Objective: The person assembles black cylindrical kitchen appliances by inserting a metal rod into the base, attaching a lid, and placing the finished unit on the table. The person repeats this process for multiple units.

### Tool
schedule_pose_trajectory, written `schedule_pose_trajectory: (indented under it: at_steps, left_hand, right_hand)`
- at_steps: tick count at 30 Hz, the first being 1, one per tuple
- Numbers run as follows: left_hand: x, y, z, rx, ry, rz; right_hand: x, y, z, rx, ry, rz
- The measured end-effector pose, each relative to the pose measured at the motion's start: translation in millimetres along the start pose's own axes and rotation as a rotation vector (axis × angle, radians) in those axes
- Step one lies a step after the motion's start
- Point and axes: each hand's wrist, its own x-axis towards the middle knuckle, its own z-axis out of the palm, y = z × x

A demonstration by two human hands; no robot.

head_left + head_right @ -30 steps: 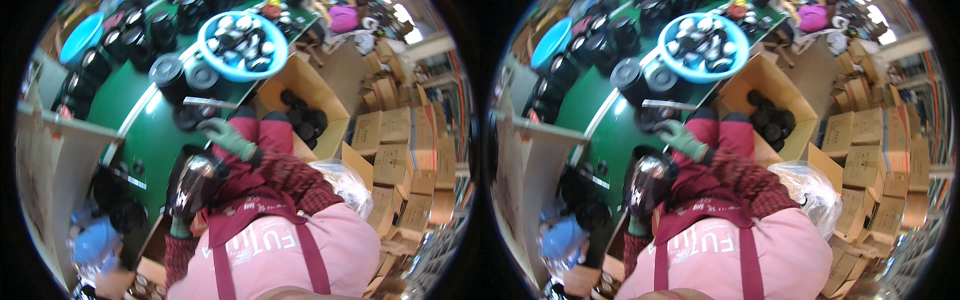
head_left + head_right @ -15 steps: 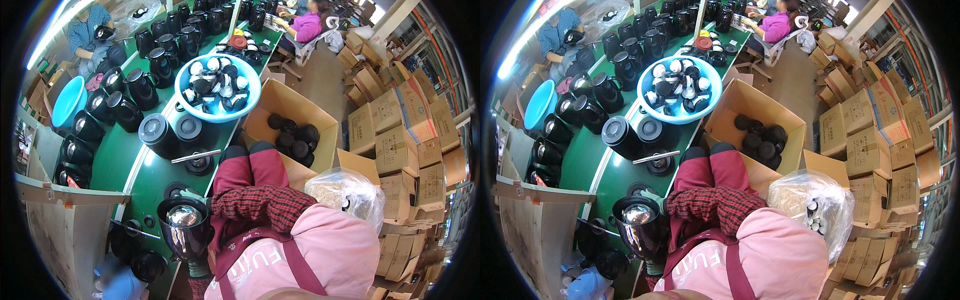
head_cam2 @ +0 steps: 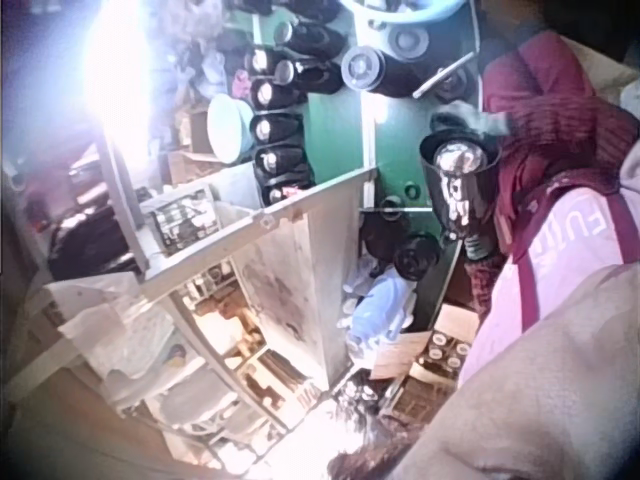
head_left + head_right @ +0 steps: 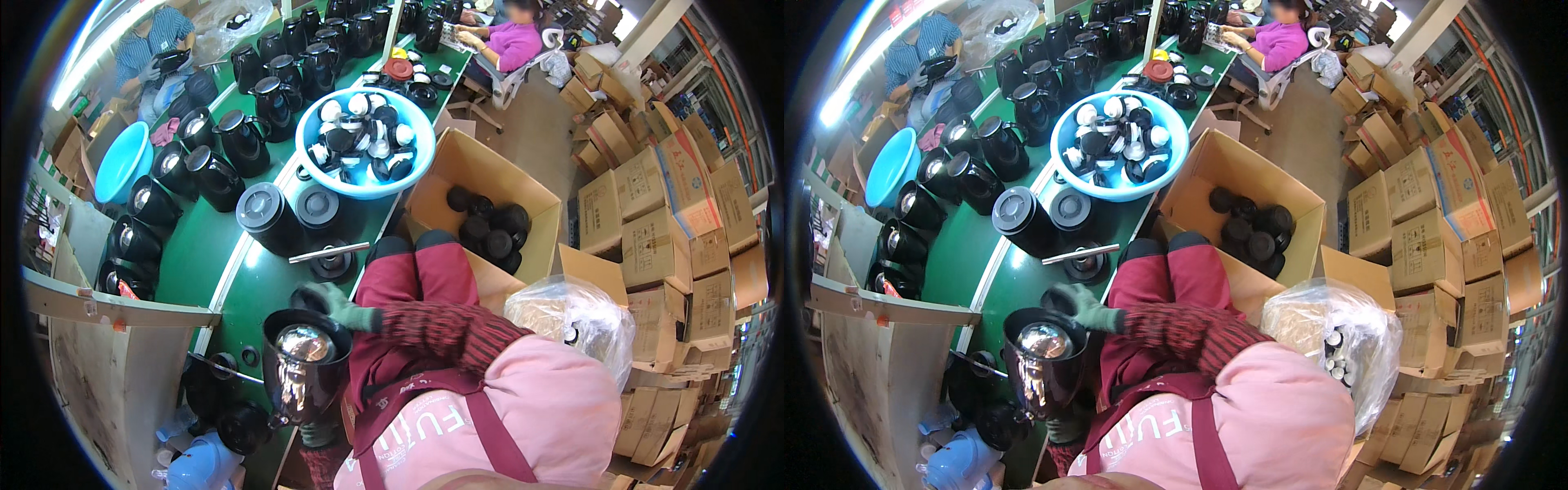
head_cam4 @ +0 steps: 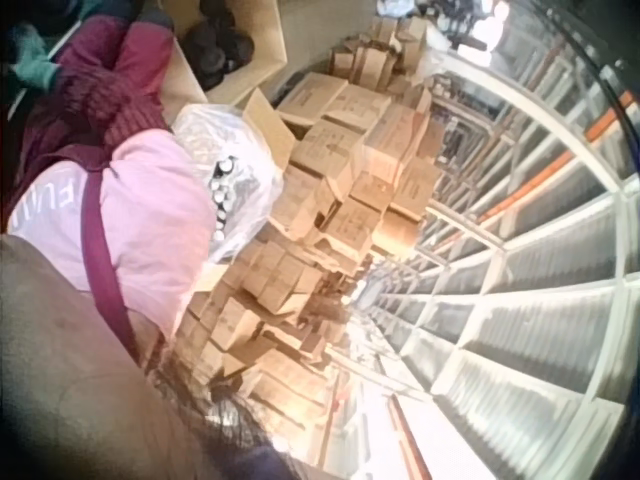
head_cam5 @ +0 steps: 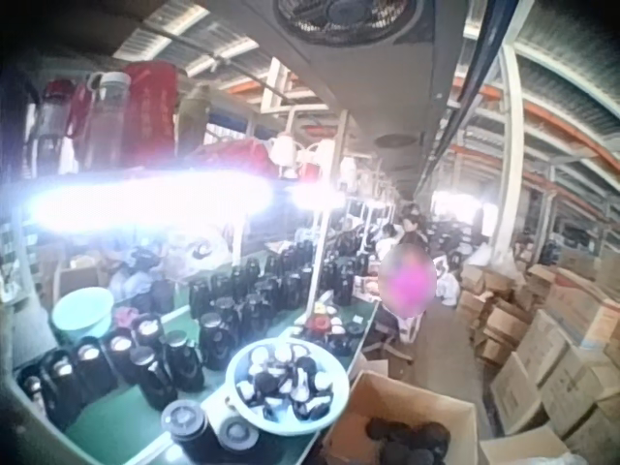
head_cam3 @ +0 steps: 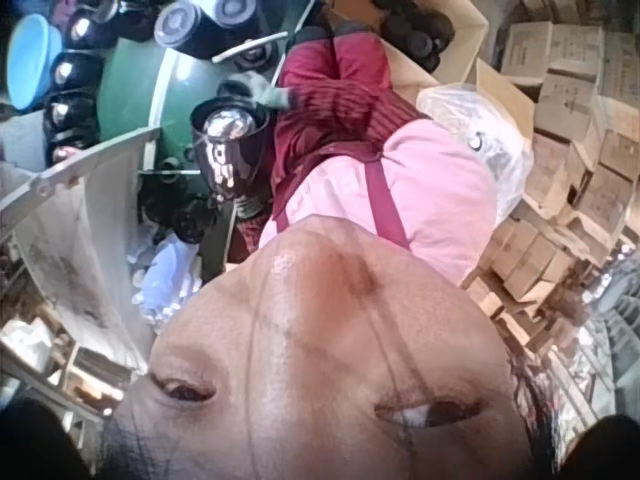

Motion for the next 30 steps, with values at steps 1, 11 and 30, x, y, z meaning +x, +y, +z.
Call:
schedule_pose_trajectory:
  at_steps: [1,11,30]
  left_hand:
    - [0.2,2.0,-3.5,-0.005,0.003,0.0]
    - [37.6,82.4,-27.3,-0.075,-0.083,0.122]
    - [60.0,88.5,32.8,-0.147,-0.309,0.159]
  right_hand:
    - [-5.0,-14.2,-27.1,0.651,0.018,-0.084]
    - [-98.0,-179.5,-162.9,0.39,-0.058,-0.184]
    - [-127.0,-172.6,-183.7,0.246,-0.025,-0.228]
